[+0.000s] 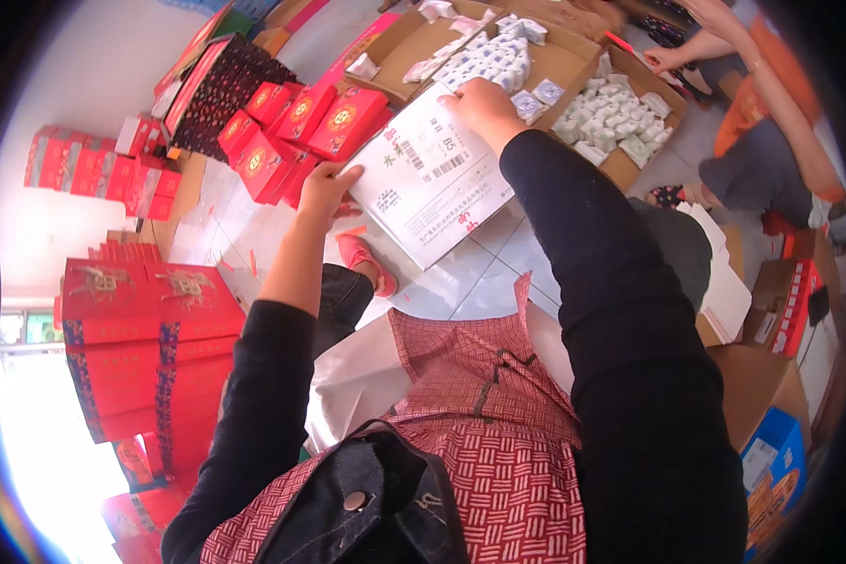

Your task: The person folds red and white cardboard sheets into small boxes, inserts small wrapped items into the boxes, and stacks the finished boxes. The person also handles a green box and places items inside it.

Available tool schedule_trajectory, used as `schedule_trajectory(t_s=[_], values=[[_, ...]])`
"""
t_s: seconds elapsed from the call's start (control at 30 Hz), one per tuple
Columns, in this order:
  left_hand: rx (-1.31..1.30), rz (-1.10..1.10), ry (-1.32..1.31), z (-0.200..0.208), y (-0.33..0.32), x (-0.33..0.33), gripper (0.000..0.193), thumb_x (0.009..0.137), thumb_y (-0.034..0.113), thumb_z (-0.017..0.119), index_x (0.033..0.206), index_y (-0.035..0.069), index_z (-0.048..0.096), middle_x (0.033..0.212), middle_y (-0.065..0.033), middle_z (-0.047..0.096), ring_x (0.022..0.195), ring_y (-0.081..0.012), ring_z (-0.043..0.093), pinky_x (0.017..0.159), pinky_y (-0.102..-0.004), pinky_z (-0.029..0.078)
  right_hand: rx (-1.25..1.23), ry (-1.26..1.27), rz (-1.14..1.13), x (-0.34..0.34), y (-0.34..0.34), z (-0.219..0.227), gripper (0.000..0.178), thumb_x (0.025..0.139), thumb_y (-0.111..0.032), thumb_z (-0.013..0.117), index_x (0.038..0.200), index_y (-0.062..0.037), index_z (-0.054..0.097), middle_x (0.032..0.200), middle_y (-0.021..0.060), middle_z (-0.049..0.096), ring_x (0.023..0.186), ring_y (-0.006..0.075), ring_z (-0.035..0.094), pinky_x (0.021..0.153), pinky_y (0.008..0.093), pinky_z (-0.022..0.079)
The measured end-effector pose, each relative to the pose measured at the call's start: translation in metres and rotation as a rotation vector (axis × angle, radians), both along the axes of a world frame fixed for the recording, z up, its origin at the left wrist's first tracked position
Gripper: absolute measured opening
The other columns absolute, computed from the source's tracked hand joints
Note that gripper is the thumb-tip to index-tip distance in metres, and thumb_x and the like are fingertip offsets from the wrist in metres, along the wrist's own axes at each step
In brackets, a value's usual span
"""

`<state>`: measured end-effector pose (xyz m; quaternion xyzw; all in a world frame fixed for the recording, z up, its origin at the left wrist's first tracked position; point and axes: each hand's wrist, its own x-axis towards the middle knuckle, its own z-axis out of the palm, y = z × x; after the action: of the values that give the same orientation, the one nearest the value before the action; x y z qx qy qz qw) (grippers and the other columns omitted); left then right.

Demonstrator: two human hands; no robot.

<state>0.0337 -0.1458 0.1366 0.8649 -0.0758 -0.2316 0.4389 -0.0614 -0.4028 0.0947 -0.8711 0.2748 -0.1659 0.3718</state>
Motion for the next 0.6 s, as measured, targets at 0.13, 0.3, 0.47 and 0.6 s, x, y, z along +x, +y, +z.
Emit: schedule_trajectory(t_s=[0.13, 0.3, 0.47, 0.6], values=[[0.073, -0.059, 0.018, 0.016, -0.006, 0.020, 0.038, 0.079, 0.025, 0.070, 0.103, 0.000, 0.055, 0.081, -0.0107, 0.064, 0.062, -0.0197, 0.065, 0.051, -0.0314, 0.055, 0.015, -0.012, -0.028, 0.023, 0.003, 0.002, 0.043, 0.079, -0.046, 0.060, 0.081, -0.0039, 0.067, 0.072, 0.0153, 0.064, 0.066, 0.0300, 0.061, 0.062, 0.0374, 0.047], [0.098, -0.054, -0.012, 0.012, -0.007, 0.045, 0.038, 0.078, 0.024, 0.071, 0.103, 0.001, 0.054, 0.081, -0.0107, 0.064, 0.061, -0.0207, 0.065, 0.052, -0.0320, 0.056, 0.065, 0.017, -0.029, 0.045, -0.001, 0.004, 0.047, 0.079, -0.048, 0.060, 0.082, -0.0015, 0.067, 0.075, 0.0157, 0.065, 0.069, 0.0287, 0.062, 0.065, 0.0364, 0.047], [0.151, -0.113, -0.027, 0.007, -0.006, 0.065, 0.036, 0.074, 0.025, 0.074, 0.095, 0.001, 0.056, 0.077, -0.0119, 0.064, 0.058, -0.0190, 0.063, 0.050, -0.0331, 0.056, -0.009, -0.004, -0.060, 0.053, 0.004, -0.006, 0.053, 0.082, -0.053, 0.053, 0.085, -0.0014, 0.067, 0.082, 0.0194, 0.065, 0.079, 0.0340, 0.063, 0.070, 0.0391, 0.047], [0.384, -0.296, -0.028, 0.028, -0.001, 0.071, 0.049, 0.065, 0.039, 0.078, 0.096, 0.004, 0.063, 0.091, -0.0120, 0.065, 0.077, -0.0231, 0.066, 0.061, -0.0361, 0.055, -0.279, 0.095, -0.189, 0.042, 0.038, -0.007, 0.055, 0.091, -0.050, 0.036, 0.088, -0.0022, 0.063, 0.085, 0.0239, 0.063, 0.082, 0.0427, 0.060, 0.072, 0.0493, 0.046]])
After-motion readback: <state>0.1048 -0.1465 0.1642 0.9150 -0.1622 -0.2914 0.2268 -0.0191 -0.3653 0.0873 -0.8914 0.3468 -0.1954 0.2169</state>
